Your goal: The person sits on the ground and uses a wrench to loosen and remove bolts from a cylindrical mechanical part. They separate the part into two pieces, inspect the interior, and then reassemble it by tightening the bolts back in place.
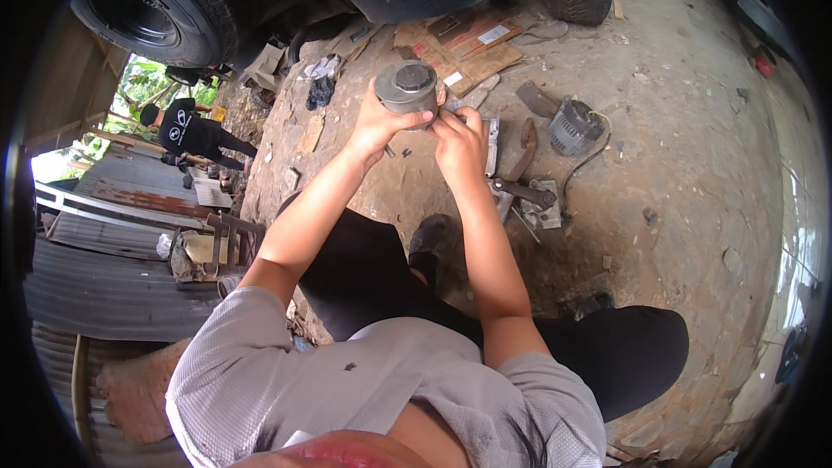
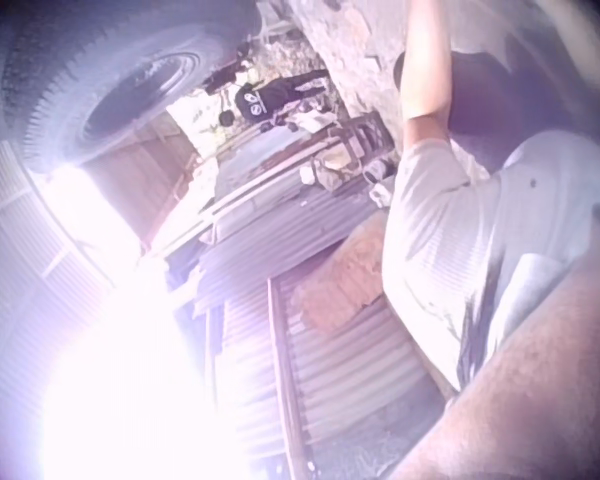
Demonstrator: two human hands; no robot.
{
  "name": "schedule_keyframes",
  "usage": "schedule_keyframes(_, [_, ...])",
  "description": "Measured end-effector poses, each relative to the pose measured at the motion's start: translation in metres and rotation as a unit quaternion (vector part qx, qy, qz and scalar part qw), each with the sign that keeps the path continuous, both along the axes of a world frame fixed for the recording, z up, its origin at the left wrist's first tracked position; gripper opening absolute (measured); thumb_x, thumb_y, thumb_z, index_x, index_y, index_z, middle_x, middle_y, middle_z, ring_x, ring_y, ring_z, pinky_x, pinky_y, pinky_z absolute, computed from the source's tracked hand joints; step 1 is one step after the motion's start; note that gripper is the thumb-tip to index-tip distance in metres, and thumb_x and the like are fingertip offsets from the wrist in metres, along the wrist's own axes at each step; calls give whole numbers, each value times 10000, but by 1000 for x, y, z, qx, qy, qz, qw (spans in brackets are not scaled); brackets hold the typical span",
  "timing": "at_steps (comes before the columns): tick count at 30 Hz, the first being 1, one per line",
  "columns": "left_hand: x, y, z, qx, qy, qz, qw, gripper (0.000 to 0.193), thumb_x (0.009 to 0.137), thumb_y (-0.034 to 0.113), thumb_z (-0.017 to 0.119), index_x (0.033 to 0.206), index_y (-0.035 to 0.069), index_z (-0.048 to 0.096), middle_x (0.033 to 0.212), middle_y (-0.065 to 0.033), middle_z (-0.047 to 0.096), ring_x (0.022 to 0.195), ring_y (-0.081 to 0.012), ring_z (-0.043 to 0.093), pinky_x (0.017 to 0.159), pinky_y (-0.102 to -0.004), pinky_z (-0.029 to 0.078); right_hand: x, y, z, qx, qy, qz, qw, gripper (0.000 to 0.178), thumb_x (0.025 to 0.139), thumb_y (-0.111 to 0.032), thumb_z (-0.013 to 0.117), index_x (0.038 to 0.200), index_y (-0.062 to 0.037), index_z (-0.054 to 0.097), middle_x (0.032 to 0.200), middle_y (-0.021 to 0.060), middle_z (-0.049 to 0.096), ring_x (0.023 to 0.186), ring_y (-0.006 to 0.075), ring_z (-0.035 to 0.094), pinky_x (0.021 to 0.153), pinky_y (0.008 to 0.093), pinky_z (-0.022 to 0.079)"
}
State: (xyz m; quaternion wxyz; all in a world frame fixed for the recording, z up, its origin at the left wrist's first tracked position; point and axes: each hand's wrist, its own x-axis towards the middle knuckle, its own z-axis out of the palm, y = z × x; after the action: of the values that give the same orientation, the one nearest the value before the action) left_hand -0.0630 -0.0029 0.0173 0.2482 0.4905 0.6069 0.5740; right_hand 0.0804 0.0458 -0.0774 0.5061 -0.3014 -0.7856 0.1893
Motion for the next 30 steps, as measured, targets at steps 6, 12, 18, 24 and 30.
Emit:
schedule_keyframes(6, [-18, 6, 11, -81, -80, -33, 993, 926, 625, 130, 1010, 1352, 9, 450, 1246, -123, 650, 1153, -216, 649, 1010, -369, 535, 0, 0, 11, 23, 32, -4, 999, 191, 778, -42, 768, 962, -91, 772, 1107, -22, 764, 1045, 274, 614, 887, 408, 502])
schedule_keyframes(12, [-14, 0, 6, -30, -43, 3, 999, 910, 643, 114, 996, 1359, 6, 444, 1217, -101, 664, 1097, -203, 676, 943, -339, 567, -3, -3, 8, 12, 42, 12, 999, 272, 768, -16, 750, 1024, -101, 786, 1120, -16, 766, 1053, 282, 608, 906, 405, 501])
schedule_keyframes(18, [5, -4, 11, -36, -22, 20, 999, 874, 645, 106, 995, 1348, 6, 486, 1254, -120, 664, 1127, -199, 663, 971, -340, 554, 7, -3, 9, -4, -3, 7, 1000, 383, 762, -12, 747, 1123, -128, 797, 1176, -12, 764, 1048, 281, 602, 922, 400, 498])
schedule_keyframes(24, [6, -5, 41, -89, -126, -16, 988, 889, 636, 118, 1004, 1345, -6, 483, 1242, -120, 664, 1142, -206, 662, 988, -366, 553, 4, -4, 21, 31, 54, -1, 998, 255, 767, -30, 763, 1010, -104, 791, 1134, -15, 767, 1051, 278, 611, 899, 400, 499])
schedule_keyframes(30, [4, -6, 19, -53, 8, 30, 998, 710, 695, 100, 965, 1285, 0, 583, 1215, -114, 698, 1131, -193, 669, 1003, -359, 532, 0, -2, 1, 13, 33, 7, 999, 299, 765, -28, 760, 1048, -116, 802, 1139, -21, 771, 1043, 275, 617, 886, 400, 502])
